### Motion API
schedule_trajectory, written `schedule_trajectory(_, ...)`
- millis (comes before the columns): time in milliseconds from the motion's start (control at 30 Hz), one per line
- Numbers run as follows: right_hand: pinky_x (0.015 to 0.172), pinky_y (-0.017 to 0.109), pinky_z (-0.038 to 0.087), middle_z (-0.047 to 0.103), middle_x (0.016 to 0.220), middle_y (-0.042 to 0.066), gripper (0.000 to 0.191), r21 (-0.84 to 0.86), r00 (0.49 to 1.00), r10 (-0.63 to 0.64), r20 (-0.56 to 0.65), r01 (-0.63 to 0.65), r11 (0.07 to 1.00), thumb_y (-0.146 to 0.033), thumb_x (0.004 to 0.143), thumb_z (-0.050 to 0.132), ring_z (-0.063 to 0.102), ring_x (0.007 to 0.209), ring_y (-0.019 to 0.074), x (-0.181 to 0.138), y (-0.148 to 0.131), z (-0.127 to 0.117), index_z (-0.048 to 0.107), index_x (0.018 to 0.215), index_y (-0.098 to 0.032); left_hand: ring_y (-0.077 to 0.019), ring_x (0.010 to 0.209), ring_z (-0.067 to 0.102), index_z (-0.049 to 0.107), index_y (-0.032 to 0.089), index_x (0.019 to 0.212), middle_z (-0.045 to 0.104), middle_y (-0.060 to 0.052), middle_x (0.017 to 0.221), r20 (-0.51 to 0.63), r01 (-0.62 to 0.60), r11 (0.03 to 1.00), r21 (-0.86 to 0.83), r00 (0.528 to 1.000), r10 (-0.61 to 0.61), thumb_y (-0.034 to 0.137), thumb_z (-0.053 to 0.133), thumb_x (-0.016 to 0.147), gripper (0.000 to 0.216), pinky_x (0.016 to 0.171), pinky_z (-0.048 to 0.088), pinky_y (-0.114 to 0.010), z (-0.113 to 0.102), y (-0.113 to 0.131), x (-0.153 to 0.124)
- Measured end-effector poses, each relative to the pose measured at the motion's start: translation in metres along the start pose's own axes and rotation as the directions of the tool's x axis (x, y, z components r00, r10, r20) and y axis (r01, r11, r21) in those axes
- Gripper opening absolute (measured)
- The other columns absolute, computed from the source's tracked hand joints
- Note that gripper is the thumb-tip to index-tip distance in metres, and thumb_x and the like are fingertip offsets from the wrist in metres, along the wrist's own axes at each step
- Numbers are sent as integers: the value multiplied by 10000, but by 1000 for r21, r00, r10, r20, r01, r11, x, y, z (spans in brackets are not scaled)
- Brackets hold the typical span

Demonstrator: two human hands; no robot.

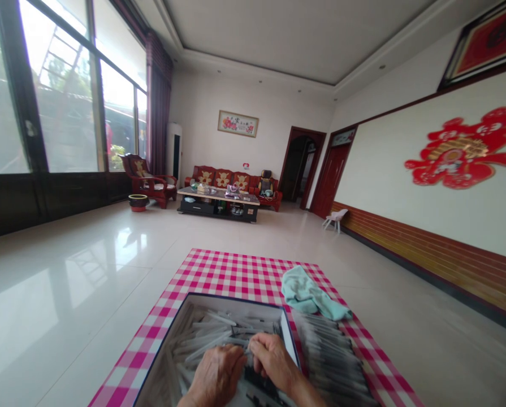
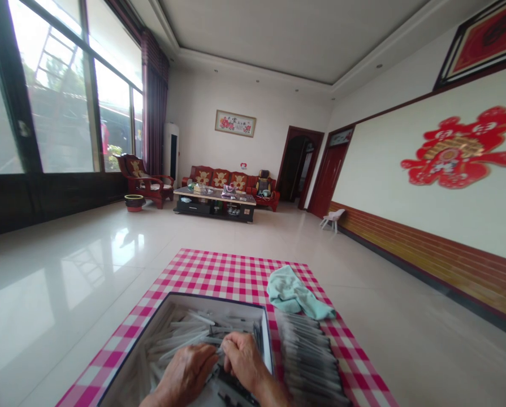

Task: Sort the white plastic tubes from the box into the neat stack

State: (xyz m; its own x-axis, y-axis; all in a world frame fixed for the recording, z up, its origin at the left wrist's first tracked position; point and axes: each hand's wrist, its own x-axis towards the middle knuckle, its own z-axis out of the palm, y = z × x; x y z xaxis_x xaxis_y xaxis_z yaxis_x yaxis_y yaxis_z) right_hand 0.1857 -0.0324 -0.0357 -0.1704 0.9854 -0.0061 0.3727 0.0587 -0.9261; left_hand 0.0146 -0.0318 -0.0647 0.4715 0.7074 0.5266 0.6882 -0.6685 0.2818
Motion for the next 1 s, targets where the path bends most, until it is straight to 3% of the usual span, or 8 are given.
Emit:
schedule_trajectory(167, 436, 210, 267, 435, 470, -54, 306, -19, 995, -24, -92, 23, 1000, -344, 852, 431, 368, 446, 91, -1, -2, 11, 560, 630, -178, -148, 570, 633, 516, 224, 700, 634, 7, 633, -9, -11, 997, 71, 1000, 11, 196, 414, 903, 229, 511, 379, -236, 3, -2, -1)
schedule_trajectory(500, 410, 210, 221, 372, 466, -71, 277, 113, 993, 92, -72, -84, 990, -343, 802, 431, 317, 413, 76, -2, 1, 14, 450, 567, -198, -150, 573, 634, 528, 222, 730, 633, 12, 655, 4, -50, 986, 161, 999, 50, 137, 427, 870, 192, 494, 384, -232, 1, 0, 1)
schedule_trajectory(867, 424, 205, 299, 474, 511, -45, 287, 183, 991, 133, -23, -127, 975, -387, 800, 460, 413, 439, 89, -3, 8, 12, 517, 610, -179, -157, 603, 635, 551, 222, 744, 635, 10, 672, 39, -39, 987, 158, 999, 33, 143, 459, 867, 172, 517, 438, -232, 3, -1, 3)
schedule_trajectory(1000, 445, 201, 339, 553, 585, -24, 277, 289, 990, 143, -10, -134, 948, -426, 805, 480, 478, 475, 99, -4, 15, 2, 561, 738, -170, -186, 708, 641, 581, 216, 927, 654, -27, 779, -88, -24, 985, 173, 995, 40, 199, 493, 861, 111, 593, 486, -261, 8, -5, 1)
